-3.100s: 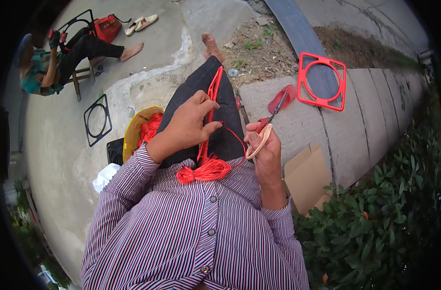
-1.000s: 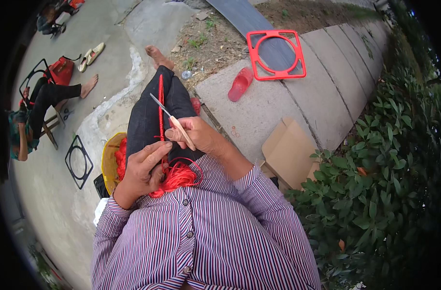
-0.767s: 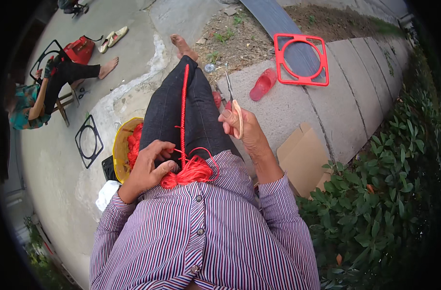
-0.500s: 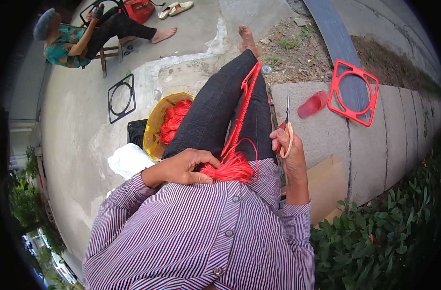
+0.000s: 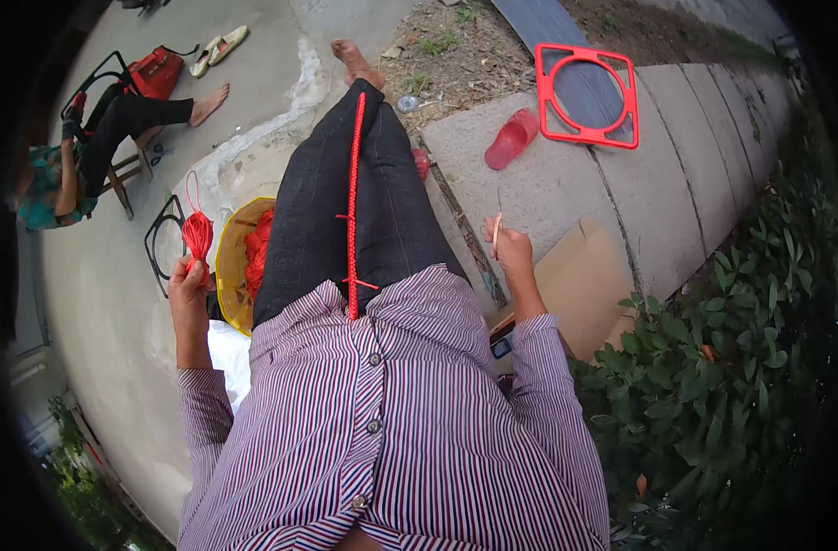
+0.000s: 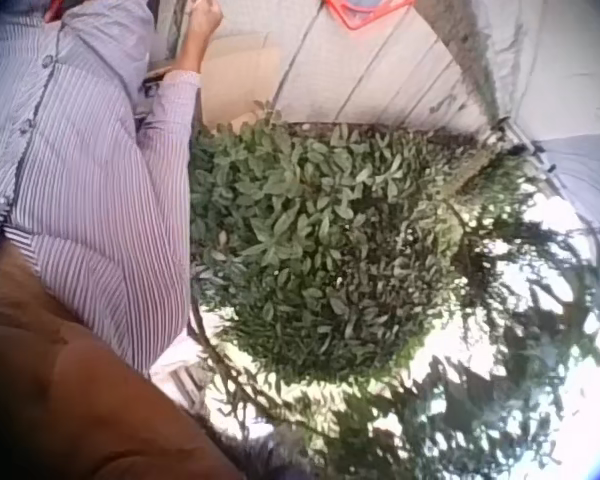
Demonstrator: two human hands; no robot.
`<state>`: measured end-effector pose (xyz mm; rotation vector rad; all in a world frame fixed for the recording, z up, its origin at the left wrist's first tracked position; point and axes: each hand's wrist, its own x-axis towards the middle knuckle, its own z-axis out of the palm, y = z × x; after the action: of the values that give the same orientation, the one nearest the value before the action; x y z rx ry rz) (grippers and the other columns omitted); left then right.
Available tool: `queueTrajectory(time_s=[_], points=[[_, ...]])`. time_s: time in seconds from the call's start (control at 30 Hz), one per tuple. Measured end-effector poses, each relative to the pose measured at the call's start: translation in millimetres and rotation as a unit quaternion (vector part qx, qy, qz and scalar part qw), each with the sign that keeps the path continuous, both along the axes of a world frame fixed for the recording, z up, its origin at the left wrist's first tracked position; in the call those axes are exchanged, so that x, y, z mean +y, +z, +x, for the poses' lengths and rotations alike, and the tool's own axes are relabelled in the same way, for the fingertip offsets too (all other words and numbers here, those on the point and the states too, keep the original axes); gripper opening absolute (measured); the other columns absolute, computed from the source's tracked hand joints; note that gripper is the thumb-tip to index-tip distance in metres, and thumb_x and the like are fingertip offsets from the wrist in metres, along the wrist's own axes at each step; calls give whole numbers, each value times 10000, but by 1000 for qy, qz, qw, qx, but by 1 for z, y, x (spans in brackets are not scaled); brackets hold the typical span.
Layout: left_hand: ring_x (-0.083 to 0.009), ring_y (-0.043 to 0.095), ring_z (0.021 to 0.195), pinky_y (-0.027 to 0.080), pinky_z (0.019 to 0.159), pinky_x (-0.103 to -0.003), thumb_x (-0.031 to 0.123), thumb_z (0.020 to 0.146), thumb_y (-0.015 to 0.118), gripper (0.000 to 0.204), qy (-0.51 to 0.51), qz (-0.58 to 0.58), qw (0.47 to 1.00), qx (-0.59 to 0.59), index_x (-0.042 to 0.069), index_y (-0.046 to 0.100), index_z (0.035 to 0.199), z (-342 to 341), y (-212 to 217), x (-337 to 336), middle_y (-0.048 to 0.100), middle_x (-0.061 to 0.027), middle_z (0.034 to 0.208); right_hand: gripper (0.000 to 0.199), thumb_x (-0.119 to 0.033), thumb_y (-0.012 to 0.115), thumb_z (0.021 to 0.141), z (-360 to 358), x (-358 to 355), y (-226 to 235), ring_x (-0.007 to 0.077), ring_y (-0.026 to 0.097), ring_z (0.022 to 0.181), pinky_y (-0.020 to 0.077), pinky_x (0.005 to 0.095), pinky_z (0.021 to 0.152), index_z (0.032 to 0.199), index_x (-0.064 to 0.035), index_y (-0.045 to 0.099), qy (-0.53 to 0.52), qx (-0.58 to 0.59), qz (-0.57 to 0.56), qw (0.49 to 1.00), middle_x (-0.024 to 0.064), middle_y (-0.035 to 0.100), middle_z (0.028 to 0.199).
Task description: The recorder is wrapping red thread around a red plastic frame, possibly for a manufacturing or assembly task.
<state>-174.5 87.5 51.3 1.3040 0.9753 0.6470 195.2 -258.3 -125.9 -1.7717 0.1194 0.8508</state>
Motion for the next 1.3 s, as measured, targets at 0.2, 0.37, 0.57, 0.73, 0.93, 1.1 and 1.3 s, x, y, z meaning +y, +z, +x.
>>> queueTrajectory(time_s=[0.2, 0.37, 0.57, 0.73, 0.93, 1.1, 1.3], points=[[-68, 515, 593, 427, 571, -215, 151, 887, 606, 153, -52, -25, 969, 242, 38, 606, 989, -5, -65, -6, 600, 1, 758, 592, -529, 512, 876, -6, -42, -89, 392, 632, 793, 466, 440, 684, 902, 42, 663, 117, -82, -261, 955, 255, 641, 821], [-77, 485, 481, 348, 449, -208, 183, 885, 622, 129, -62, -128, 962, 233, 68, 607, 940, 7, -88, -1, 567, 6, 632, 589, -537, 524, 860, -10, -56, -93, 433, 631, 797, 452, 470, 691, 833, 34, 667, 74, -118, -345, 928, 263, 628, 751], [-86, 460, 449, 344, 422, -224, 218, 911, 590, 153, -52, -150, 956, 247, 69, 609, 942, 17, -87, 3, 574, -4, 635, 606, -529, 397, 924, -3, -54, -83, 452, 610, 885, 470, 503, 760, 907, 13, 668, 111, -114, -397, 904, 279, 637, 908], [-88, 480, 501, 365, 463, -221, 190, 912, 581, 140, -46, -150, 957, 246, 58, 611, 943, 17, -84, 1, 581, -3, 669, 621, -556, 398, 916, 8, -49, -97, 445, 608, 912, 471, 510, 769, 858, 6, 656, 20, -164, -425, 890, 277, 636, 874], [-86, 499, 555, 383, 516, -222, 177, 906, 584, 131, -39, -165, 953, 250, 56, 615, 947, 16, -85, -1, 586, 11, 700, 395, -383, 489, 890, 23, -58, -135, 429, 614, 905, 482, 496, 742, 927, -23, 648, 106, -147, -439, 880, 234, 651, 957], [-71, 503, 574, 384, 536, -210, 188, 900, 599, 145, -36, -160, 962, 219, 63, 619, 971, 18, -87, -2, 609, 25, 738, 189, -221, 649, 781, 25, -43, -159, 359, 641, 853, 503, 447, 739, 891, -68, 667, 67, -166, -344, 922, 171, 671, 886], [-135, 616, 759, 497, 704, -258, 110, 914, 571, 134, -37, -164, 944, 282, 14, 595, 1005, 20, -90, 6, 651, -59, 893, 183, -196, 670, 773, 30, -14, -169, 323, 649, 839, 503, 413, 740, 903, -66, 669, 95, -175, -285, 937, 161, 673, 881]])
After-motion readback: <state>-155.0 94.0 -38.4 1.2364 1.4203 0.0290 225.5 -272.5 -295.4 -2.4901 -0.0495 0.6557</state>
